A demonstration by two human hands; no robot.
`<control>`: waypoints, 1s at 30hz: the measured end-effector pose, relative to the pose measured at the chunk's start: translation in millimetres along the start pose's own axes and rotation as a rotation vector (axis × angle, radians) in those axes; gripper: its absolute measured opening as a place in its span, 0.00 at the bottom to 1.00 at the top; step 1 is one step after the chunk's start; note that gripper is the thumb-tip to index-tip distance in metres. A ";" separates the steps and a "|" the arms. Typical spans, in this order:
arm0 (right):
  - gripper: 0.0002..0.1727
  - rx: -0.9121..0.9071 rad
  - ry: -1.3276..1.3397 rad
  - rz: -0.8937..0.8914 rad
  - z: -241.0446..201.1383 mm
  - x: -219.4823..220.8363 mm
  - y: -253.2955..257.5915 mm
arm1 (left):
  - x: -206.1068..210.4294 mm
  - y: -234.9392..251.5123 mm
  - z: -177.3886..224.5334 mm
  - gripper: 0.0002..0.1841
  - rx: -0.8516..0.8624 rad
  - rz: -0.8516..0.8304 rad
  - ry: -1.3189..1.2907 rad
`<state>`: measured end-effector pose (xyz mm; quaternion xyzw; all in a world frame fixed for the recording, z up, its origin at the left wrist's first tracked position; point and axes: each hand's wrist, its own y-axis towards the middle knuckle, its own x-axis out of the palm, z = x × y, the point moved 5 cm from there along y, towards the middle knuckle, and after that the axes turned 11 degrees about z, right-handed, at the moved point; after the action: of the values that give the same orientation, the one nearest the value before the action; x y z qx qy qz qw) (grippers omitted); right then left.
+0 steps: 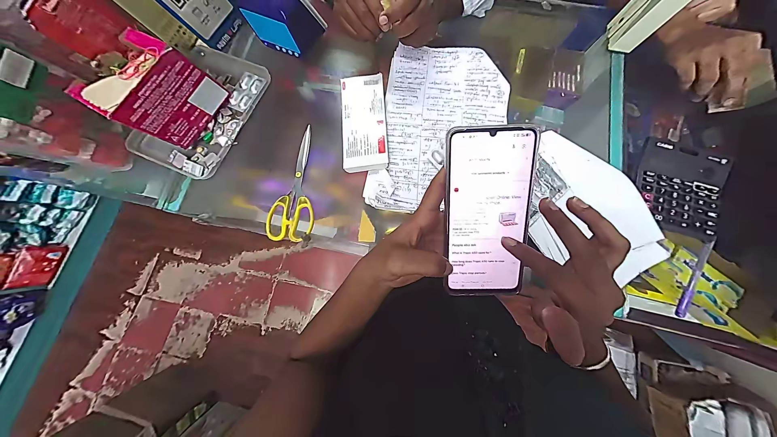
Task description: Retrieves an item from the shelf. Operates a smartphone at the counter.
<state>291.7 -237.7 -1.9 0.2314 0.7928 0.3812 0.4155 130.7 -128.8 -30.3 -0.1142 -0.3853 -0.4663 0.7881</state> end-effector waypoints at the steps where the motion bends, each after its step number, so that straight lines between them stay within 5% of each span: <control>1: 0.40 0.001 0.008 0.003 -0.6 -0.3 0.1 | 0.4 -0.5 -0.1 0.60 0.000 0.003 0.006; 25: 0.29 0.088 0.061 0.146 27.8 -17.7 -23.0 | 4.8 3.6 1.8 0.60 -0.017 0.003 0.014; 30: 0.27 0.165 0.277 0.151 24.5 -32.5 -13.2 | 5.3 4.4 1.9 0.60 -0.022 0.001 0.011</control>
<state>329.3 -257.8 -5.6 0.2688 0.8515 0.3731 0.2519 134.8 -128.9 -24.4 -0.1203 -0.3759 -0.4708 0.7891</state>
